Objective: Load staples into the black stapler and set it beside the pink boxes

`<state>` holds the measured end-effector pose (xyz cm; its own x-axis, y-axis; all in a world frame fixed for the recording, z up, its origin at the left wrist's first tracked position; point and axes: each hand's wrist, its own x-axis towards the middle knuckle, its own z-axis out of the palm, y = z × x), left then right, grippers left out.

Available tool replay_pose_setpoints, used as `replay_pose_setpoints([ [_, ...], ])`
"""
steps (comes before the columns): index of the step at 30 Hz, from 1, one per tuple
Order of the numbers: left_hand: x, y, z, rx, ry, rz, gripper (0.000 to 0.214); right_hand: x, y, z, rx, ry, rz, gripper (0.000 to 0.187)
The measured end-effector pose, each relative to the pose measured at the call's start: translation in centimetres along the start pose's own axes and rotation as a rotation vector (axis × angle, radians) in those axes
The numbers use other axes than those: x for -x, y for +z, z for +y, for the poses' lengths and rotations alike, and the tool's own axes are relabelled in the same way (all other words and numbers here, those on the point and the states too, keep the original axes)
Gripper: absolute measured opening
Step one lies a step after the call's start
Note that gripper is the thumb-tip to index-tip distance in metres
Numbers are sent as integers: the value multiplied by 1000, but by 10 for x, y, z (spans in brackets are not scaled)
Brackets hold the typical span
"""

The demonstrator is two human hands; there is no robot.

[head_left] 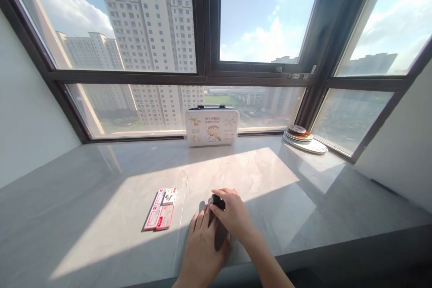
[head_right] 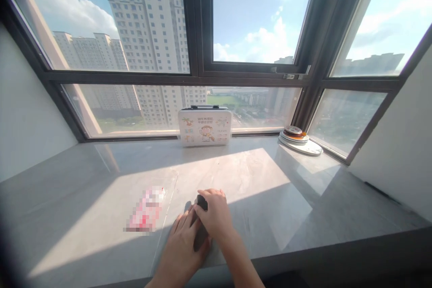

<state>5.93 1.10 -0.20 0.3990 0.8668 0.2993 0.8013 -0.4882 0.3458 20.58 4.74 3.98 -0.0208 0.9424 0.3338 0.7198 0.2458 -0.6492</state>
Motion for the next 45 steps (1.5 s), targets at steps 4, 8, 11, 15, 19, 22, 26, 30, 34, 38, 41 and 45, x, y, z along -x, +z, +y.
replay_pose_setpoints([
  [4, 4, 1, -8, -41, -6, 11, 65, -9, 18, -7, -41, 38, 127, 26],
  [8, 5, 1, -16, -85, -71, 79, 49, -28, 11, 7, -394, 200, 224, 28],
  [11, 4, 4, -16, -62, -96, 146, 43, -34, -3, 24, -583, 290, 321, 35],
  [15, -4, 5, -16, 71, -184, 220, 62, -31, -9, 35, -562, 271, 332, 42],
  [19, -19, -2, -20, 167, -276, 179, 58, -26, -1, 44, -464, 259, 208, 46],
  [22, -30, -6, -22, 112, -248, 169, 64, -21, 5, 58, -398, 272, 173, 46],
  [26, -41, -12, -22, 64, -175, 163, 65, -5, 3, 75, -290, 320, 187, 44],
  [30, -43, -15, -17, 54, -132, 96, 45, 7, -3, 75, -178, 334, 129, 42],
  [34, -32, -8, 2, 27, -169, 77, 25, 2, -1, 63, -107, 314, 33, 44],
  [38, -22, 1, 20, 64, -246, 81, 31, -10, 7, 52, -72, 302, 11, 41],
  [41, -20, 0, 23, 114, -245, 63, 32, -18, 14, 44, -58, 285, 18, 37],
  [45, -17, -7, 21, 162, -217, 55, 29, -27, 18, 29, -76, 208, 26, 36],
])
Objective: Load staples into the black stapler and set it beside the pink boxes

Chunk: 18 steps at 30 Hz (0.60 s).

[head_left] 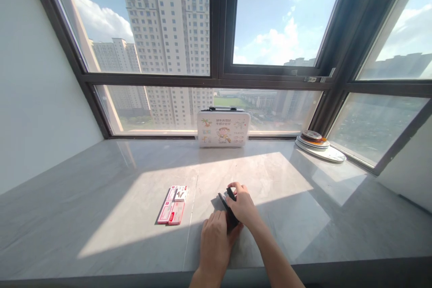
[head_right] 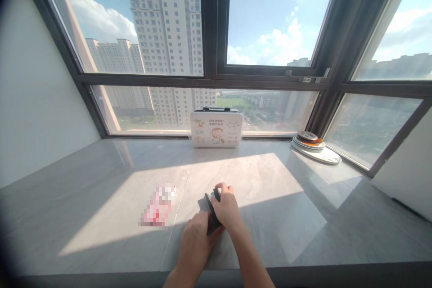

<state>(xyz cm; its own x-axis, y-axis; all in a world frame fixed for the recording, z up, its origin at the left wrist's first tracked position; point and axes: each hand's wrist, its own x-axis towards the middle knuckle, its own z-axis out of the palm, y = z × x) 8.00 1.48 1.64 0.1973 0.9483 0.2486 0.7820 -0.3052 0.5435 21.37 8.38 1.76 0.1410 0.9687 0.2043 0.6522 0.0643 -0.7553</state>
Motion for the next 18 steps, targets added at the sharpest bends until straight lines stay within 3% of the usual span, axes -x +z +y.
replay_pose_setpoints([
  [2, 2, -3, -2, 7, 11, 14, 28, 0, -1, -10, -15, -61, -11, 36],
  [5, 7, -4, -9, -55, 22, 125, 24, 3, -5, -22, -36, -170, -47, 35],
  [8, 12, 1, -21, -166, 75, 221, 37, 7, -6, -28, -61, -271, -76, 41],
  [12, 17, 5, -33, -269, 116, 210, 45, 11, 4, -30, -41, -347, -82, 44],
  [18, 28, -3, -38, -250, 71, 180, 53, 8, 32, -25, 33, -370, -95, 31],
])
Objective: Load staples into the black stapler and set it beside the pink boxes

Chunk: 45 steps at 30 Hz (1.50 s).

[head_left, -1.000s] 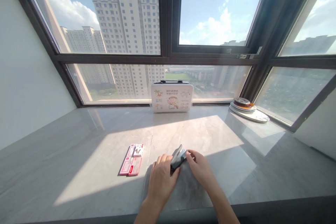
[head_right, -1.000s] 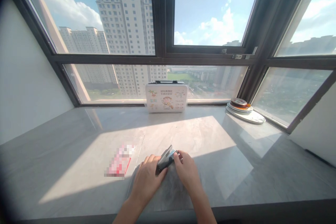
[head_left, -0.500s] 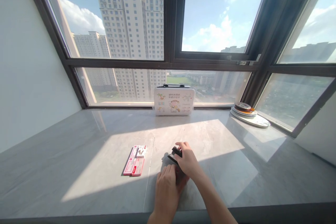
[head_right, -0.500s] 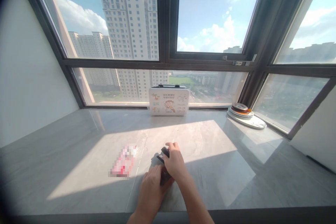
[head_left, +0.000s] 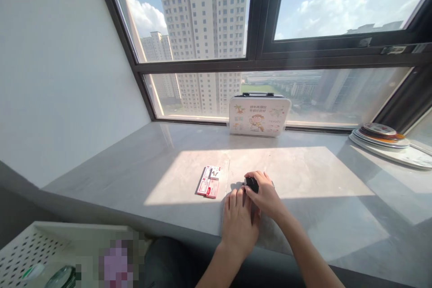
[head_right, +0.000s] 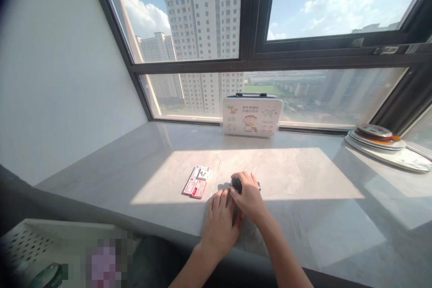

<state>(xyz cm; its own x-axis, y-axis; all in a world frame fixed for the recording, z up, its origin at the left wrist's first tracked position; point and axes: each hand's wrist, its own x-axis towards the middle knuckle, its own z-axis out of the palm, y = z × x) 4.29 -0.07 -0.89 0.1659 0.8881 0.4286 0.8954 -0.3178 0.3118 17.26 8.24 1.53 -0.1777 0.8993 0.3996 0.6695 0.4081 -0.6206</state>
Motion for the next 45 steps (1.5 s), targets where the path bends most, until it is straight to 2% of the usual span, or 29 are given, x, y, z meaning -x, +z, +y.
replay_pose_setpoints([
  [5, 1, -2, -6, 17, -2, -15, 56, -8, 19, 7, -51, 83, 100, 20],
  [9, 0, -4, -8, 20, -27, -11, 58, -11, 12, 21, -353, 241, 307, 28],
  [11, -2, -4, -9, 21, -27, -14, 57, -11, 6, 29, -431, 295, 358, 35],
  [13, -3, -5, -9, 24, -26, -17, 57, -11, 3, 32, -389, 258, 259, 39],
  [16, -4, -5, -9, 24, -29, -18, 57, -10, 8, 26, -201, 158, 83, 36],
  [18, -5, -5, -8, 24, -26, -20, 56, -10, 14, 17, -146, 165, 86, 29],
  [21, -6, -5, -8, 19, -21, -19, 53, -13, 18, 8, -320, 256, 155, 20],
  [24, -7, -5, -8, 5, -17, -8, 52, -17, 9, 11, -501, 313, 216, 24],
  [27, -7, -4, -8, -15, -9, 16, 51, -17, -9, 26, -648, 359, 346, 37],
  [30, -7, -3, -5, -26, 2, 35, 50, -8, -28, 47, -814, 421, 477, 45],
  [32, -7, -4, -4, -25, 1, 36, 52, 4, -38, 59, -1007, 514, 501, 45],
  [35, -8, -6, -5, -2, 3, 31, 51, 30, -49, 67, -1214, 628, 483, 46],
  [38, -10, -12, -17, -15, -52, 89, 47, 65, -60, 65, -1211, 660, 445, 50],
  [40, -8, -18, -32, -68, -133, 155, 46, 87, -66, 60, -1116, 669, 387, 49],
  [42, -3, -25, -47, -120, -196, 180, 48, 103, -70, 54, -950, 670, 260, 51],
  [45, 8, -36, -60, -86, -177, 88, 46, 110, -67, 42, -662, 638, -10, 51],
])
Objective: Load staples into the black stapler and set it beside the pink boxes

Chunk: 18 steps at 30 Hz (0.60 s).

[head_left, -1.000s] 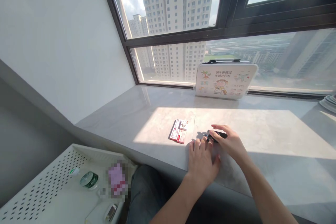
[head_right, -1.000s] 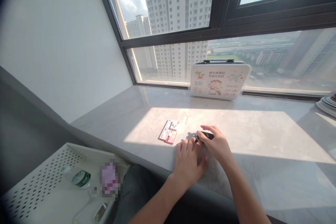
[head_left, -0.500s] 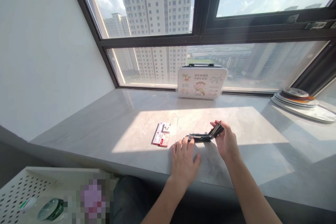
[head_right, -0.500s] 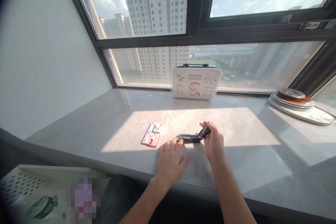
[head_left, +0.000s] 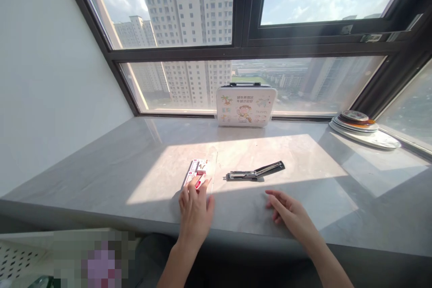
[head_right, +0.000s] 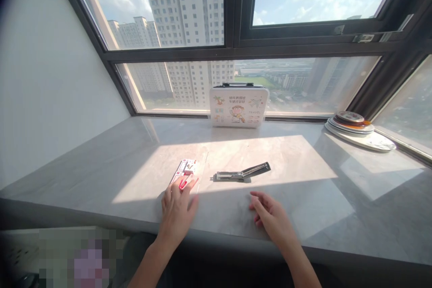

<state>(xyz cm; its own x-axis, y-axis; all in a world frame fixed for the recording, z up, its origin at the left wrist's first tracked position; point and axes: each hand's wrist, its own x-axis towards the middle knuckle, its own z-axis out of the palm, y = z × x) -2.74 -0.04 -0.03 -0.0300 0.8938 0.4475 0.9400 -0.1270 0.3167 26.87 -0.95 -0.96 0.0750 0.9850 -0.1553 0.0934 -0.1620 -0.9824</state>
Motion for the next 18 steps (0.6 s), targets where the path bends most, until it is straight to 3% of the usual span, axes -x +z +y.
replay_pose_setpoints([
  [4, 4, -10, 10, 262, 195, -256, 43, -7, 25, -12, 329, -54, -157, 44],
  [8, -9, -4, 37, 529, 303, -398, 43, -21, 40, -22, 441, -108, -259, 45],
  [12, -26, 10, 48, 634, 268, -426, 47, -32, 23, -21, 504, -114, -189, 43],
  [18, -32, 18, 42, 682, 228, -428, 43, -35, -17, -15, 577, -61, -86, 38],
])
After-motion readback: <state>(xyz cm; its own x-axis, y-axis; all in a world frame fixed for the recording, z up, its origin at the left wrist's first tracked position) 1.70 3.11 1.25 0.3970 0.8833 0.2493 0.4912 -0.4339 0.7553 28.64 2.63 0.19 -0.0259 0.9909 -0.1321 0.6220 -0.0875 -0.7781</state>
